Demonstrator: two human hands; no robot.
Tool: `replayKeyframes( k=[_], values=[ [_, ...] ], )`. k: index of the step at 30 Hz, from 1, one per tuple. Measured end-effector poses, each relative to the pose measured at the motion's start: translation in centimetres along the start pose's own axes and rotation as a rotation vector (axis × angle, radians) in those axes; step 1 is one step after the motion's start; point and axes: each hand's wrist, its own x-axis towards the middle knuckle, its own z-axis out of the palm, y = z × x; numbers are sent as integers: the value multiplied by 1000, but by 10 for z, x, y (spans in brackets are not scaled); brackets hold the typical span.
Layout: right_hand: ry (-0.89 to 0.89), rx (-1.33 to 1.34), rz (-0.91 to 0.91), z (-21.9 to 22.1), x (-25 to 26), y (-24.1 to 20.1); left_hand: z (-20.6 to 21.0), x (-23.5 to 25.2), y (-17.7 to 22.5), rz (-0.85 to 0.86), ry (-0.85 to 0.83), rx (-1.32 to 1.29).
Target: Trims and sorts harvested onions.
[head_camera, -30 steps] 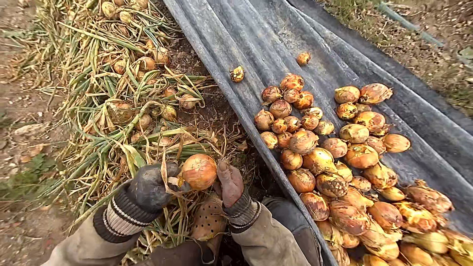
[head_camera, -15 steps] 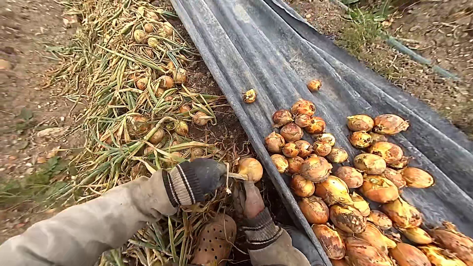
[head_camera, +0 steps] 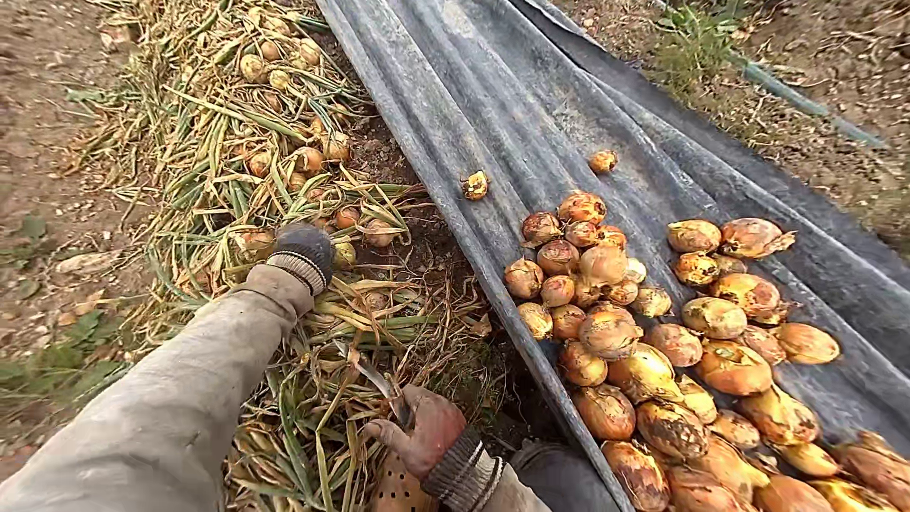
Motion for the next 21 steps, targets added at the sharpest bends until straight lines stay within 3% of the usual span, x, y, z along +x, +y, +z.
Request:
replayKeyframes(
  k=[4, 8, 11, 15, 17, 21],
  values=[
    [121, 214, 71, -6, 7, 21, 17, -38, -42, 183, 371, -216],
    [206, 468, 34, -2, 15, 28, 35, -123, -53, 229, 655, -629],
    [118, 673, -124, 9, 16, 20, 49, -185, -42, 225, 670, -881],
    [144, 1083, -386, 20, -1, 9, 53, -236, -20, 452, 535, -1127],
    [147, 1262, -414, 19, -9, 9, 54, -249, -10, 536, 473, -1176],
    [186, 1264, -382, 12, -11, 8, 58, -248, 0, 584, 533, -1042]
  ],
)
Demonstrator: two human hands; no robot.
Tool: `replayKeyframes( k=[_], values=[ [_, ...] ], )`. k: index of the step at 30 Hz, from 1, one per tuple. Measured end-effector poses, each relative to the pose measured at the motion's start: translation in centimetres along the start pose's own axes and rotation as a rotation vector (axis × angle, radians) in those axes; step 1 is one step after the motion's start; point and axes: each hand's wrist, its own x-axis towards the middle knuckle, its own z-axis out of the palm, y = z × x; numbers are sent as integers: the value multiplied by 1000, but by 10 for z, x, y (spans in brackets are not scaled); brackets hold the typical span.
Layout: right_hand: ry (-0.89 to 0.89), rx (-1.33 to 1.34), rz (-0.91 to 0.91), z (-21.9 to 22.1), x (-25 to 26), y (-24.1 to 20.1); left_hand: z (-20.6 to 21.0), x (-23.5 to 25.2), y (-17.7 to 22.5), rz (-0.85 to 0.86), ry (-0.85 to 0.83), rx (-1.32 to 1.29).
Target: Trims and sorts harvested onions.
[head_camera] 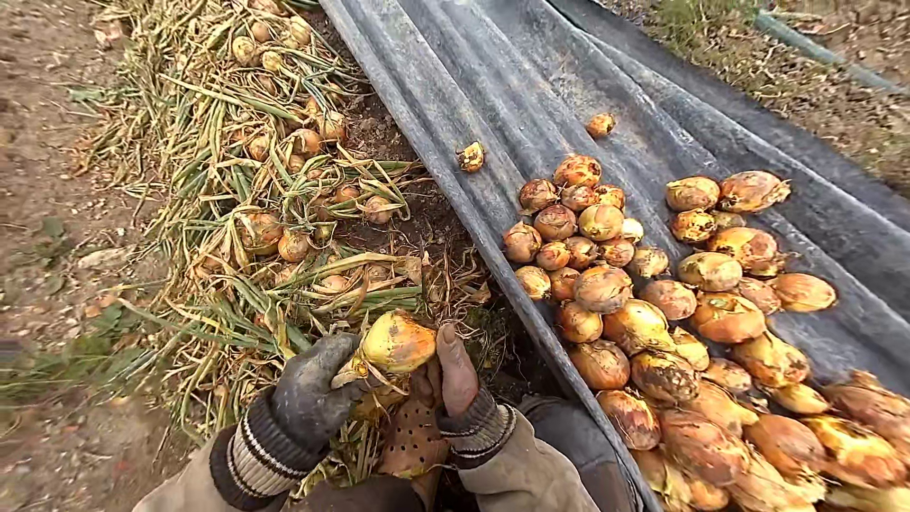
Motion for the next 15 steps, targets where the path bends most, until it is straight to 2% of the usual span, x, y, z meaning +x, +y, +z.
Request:
replayKeyframes(
  k=[5, 6, 8, 10, 12, 13, 15],
  values=[
    [100, -64, 36, -1, 2, -5, 5, 5, -19, 74, 88, 208],
    [117, -77, 15, 0, 1, -3, 2, 7, -23, 38, 110, 252],
    [173, -117, -54, 1, 0, 0, -6, 19, -31, -139, 150, 310],
    [212, -340, -41, -5, 3, 3, -15, 35, -41, -349, 165, 285],
    [73, -738, 144, -12, 11, 3, -21, 44, -39, -388, 98, 218],
    [-17, -850, 253, -11, 14, 2, -19, 45, -32, -360, 31, 174],
    [-54, -887, 322, -3, 17, 5, -12, 47, -15, -235, -233, 172]
  ],
)
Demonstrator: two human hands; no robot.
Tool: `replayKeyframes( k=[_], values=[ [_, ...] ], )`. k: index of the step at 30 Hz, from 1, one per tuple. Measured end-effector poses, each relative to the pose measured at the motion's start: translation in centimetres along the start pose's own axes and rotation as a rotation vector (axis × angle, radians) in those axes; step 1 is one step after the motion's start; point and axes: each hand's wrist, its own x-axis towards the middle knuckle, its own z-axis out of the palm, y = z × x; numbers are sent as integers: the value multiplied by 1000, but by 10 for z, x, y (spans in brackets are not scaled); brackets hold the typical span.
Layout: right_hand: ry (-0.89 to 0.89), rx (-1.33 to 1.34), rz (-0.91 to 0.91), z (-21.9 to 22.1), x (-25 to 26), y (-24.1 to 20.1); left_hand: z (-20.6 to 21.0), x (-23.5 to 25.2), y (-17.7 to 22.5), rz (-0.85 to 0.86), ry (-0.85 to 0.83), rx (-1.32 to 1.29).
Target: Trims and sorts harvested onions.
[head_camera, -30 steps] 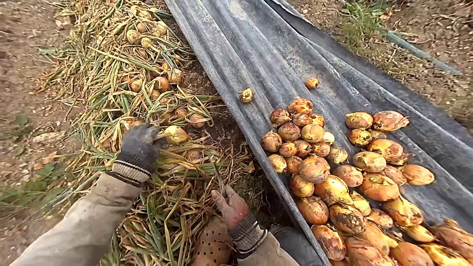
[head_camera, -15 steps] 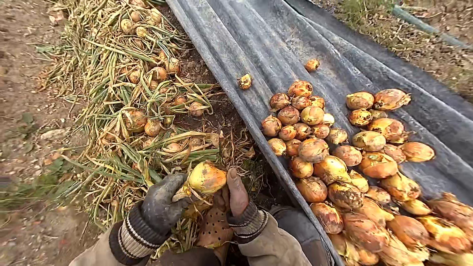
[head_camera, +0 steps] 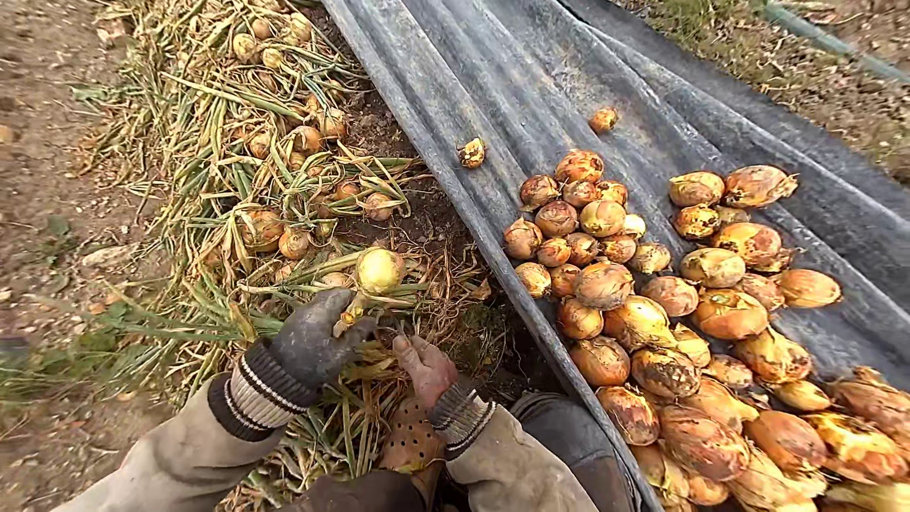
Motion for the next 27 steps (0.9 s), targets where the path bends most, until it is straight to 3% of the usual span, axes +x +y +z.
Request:
replayKeyframes(
  k=[3, 6, 8, 10, 11, 13, 15, 17, 19, 21, 22, 23, 25, 27],
  values=[
    [205, 358, 55, 0, 2, 1, 15, 5, 41, 119, -415, 225],
    [206, 735, 78, -29, -3, -3, 23, 36, 59, 164, -342, 322],
    [316, 765, -126, -52, -18, -5, 16, 77, 49, -7, -249, 385],
    [569, 732, -378, -78, -32, -6, 1, 101, 6, -155, -266, 473],
    [700, 672, -458, -89, -34, -3, -7, 93, -15, -156, -374, 530],
    [871, 465, -440, -95, -30, 5, -21, 48, -19, -101, -785, 699],
    [734, 197, -253, -77, -23, 10, -35, 13, 21, -59, -1175, 761],
    [426, 97, -63, -53, -10, 7, -34, 24, 25, 55, -1124, 571],
    [267, 177, 24, -32, 2, 11, -4, 84, 9, 230, -890, 484],
    [208, 328, 98, -25, 11, 19, 38, 165, -6, 423, -621, 648],
    [197, 385, 135, -24, 14, 23, 54, 201, -7, 455, -569, 788],
    [195, 400, 164, -25, 17, 27, 69, 230, -12, 434, -550, 921],
    [202, 330, 189, -29, 22, 34, 87, 275, -22, 227, -553, 1074],
    [186, 228, 211, -35, 27, 36, 90, 303, -37, 38, -487, 1023]
  ],
)
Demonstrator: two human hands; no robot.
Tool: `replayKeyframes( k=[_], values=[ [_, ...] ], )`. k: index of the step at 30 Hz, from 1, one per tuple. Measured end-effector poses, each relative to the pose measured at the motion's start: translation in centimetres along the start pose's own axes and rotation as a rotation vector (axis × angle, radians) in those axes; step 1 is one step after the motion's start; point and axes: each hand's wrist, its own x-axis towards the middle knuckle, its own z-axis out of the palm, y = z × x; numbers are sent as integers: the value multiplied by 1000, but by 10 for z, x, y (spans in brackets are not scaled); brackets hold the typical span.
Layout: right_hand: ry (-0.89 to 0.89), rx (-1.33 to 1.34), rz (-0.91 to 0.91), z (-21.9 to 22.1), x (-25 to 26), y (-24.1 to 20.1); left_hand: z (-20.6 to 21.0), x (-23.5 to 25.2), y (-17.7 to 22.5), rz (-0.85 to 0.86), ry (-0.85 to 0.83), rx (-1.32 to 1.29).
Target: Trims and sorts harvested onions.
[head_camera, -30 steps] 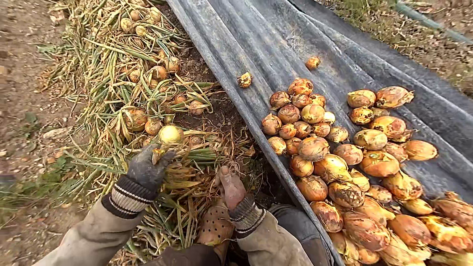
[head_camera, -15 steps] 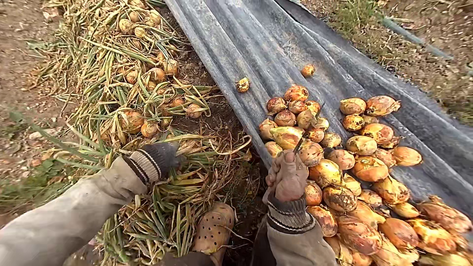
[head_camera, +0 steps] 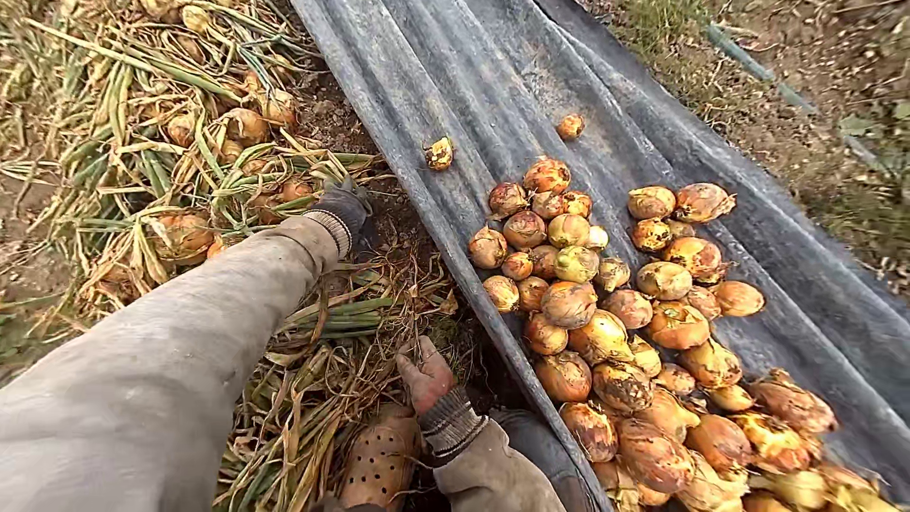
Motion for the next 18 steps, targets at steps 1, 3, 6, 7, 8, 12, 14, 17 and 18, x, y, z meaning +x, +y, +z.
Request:
replayKeyframes(
  k=[1, 3, 6, 7, 8, 12, 14, 17, 18],
  values=[
    [-14, -34, 6, -1, 2, -2, 4, 6, -10, -24, 41, -63],
    [-37, -61, 4, -2, 3, -7, 15, 8, -37, -14, 117, -208],
    [-46, -95, 3, -1, 6, -12, 13, -12, -64, -111, 65, -276],
    [-49, -104, 3, -1, 7, -12, 9, -23, -68, -137, 40, -256],
    [-48, -112, 0, -1, 8, -12, 7, -33, -70, -150, 28, -243],
    [-18, -122, -33, 1, 5, -15, 14, -92, -77, -10, 224, -231],
    [-14, -99, -81, 0, -1, -18, 33, -129, -75, 152, 550, -463],
    [-66, -7, -233, 1, -10, -19, 46, -197, -38, 305, 841, -881],
    [-93, 55, -309, 3, -15, -16, 47, -221, -22, 350, 857, -1003]
  ],
)
